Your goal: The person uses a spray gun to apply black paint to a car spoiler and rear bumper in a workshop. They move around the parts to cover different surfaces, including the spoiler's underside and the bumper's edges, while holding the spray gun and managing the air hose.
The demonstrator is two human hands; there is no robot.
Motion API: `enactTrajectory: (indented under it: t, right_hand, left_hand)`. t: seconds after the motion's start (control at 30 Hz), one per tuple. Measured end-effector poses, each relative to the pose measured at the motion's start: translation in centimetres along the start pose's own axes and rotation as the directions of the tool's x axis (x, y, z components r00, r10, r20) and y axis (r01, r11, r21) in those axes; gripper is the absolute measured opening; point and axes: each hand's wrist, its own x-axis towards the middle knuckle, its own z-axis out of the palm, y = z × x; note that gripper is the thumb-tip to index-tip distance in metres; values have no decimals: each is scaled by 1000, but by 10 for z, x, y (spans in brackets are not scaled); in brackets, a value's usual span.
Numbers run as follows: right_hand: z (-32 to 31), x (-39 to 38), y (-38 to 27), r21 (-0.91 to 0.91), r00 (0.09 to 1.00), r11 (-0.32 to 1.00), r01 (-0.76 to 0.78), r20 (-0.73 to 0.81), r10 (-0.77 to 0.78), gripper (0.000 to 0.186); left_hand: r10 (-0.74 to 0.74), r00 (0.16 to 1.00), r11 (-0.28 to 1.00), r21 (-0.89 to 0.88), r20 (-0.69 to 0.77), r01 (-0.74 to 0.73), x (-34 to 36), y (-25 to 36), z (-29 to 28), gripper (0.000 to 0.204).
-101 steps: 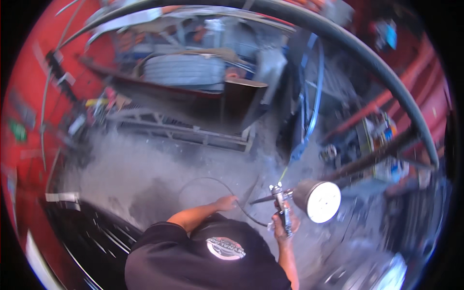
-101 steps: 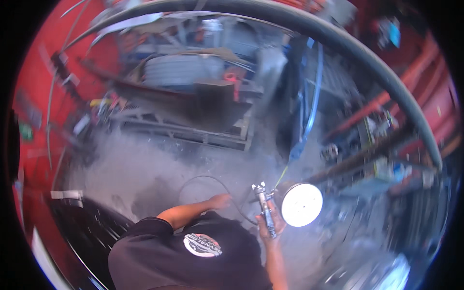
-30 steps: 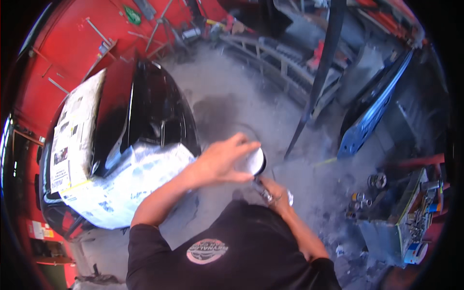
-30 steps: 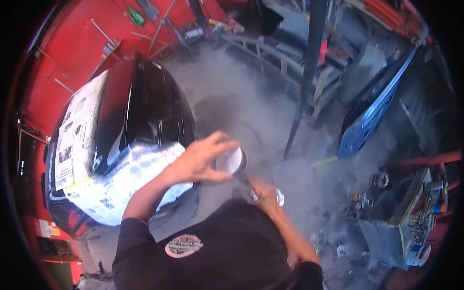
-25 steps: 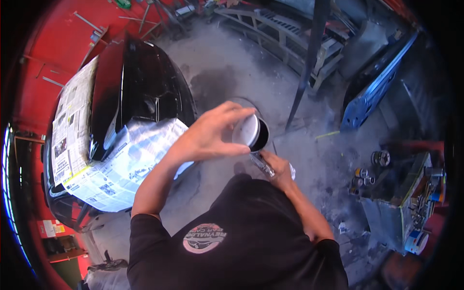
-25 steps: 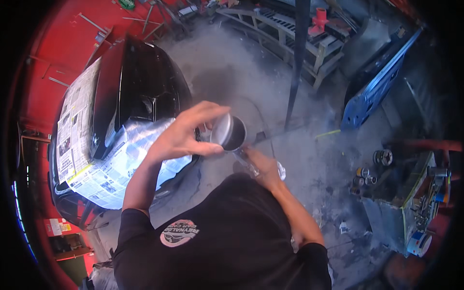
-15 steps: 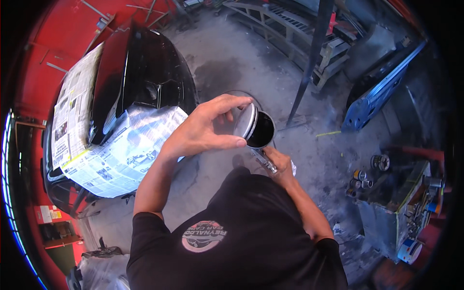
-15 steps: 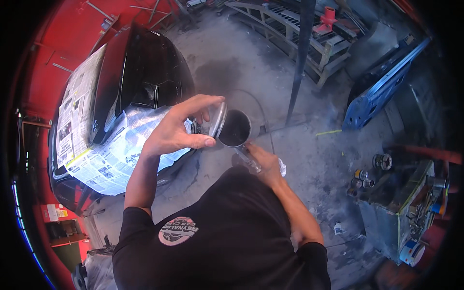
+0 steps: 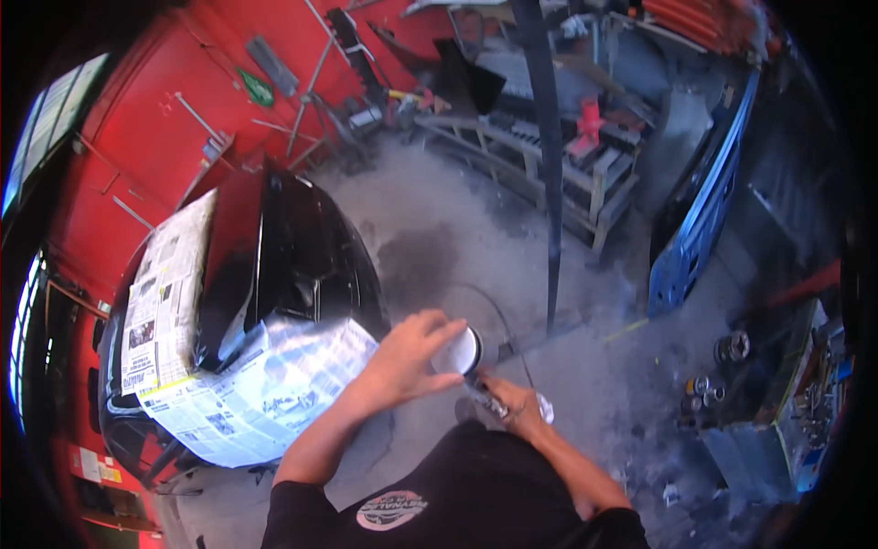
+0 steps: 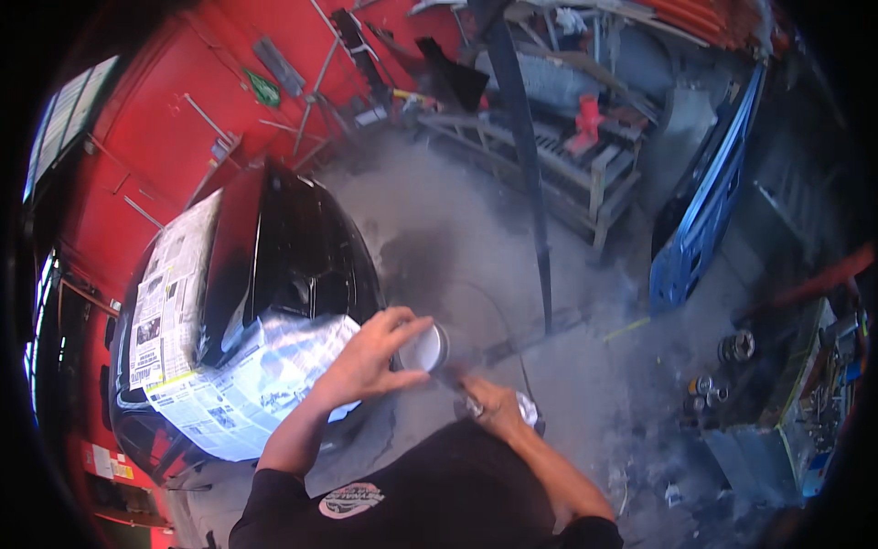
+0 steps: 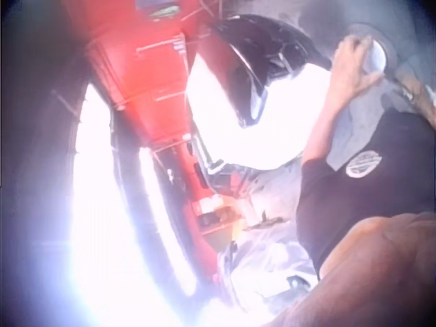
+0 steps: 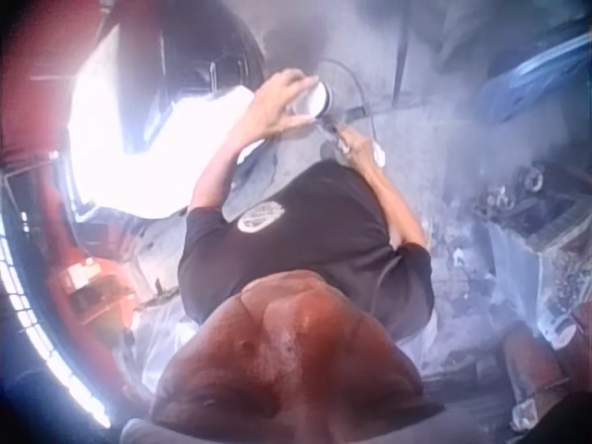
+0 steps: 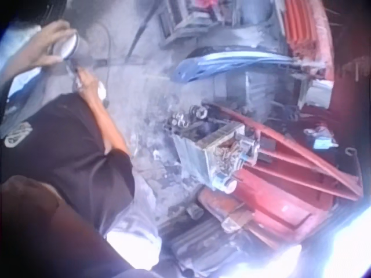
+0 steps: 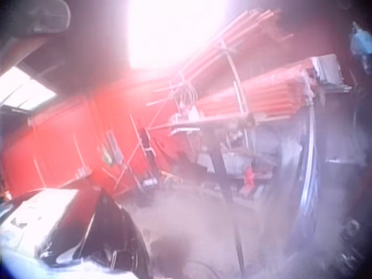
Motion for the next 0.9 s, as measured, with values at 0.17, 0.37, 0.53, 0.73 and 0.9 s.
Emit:
enactTrajectory:
  t: [0.17,0.37,0.53,0.73,0.9]
  right_hand:
    - [-6,-5,6,-14,1000,1000,-24,2,24,57]
    - [-38,3,-27,-44,990,993,-110,79,113,46]
    - [-37,-8,-13,-42,999,998,-39,18,39,49]
    - [-36,-10,-11,-36,997,996,-78,15,79,49]
    - [-43,-7,-13,-26,998,998,-55,-5,55,48]
  left_hand:
    - [-23,999,998,66,40,20,10,15,1,73]
    - [-3,1000,997,80,18,2,12,22,6,73]
    - [-2,1000,998,63,14,2,14,29,9,73]
    - [15,999,999,-48,-30,-17,8,24,24,70]
    - [11,998,996,-92,-56,-16,7,28,27,66]
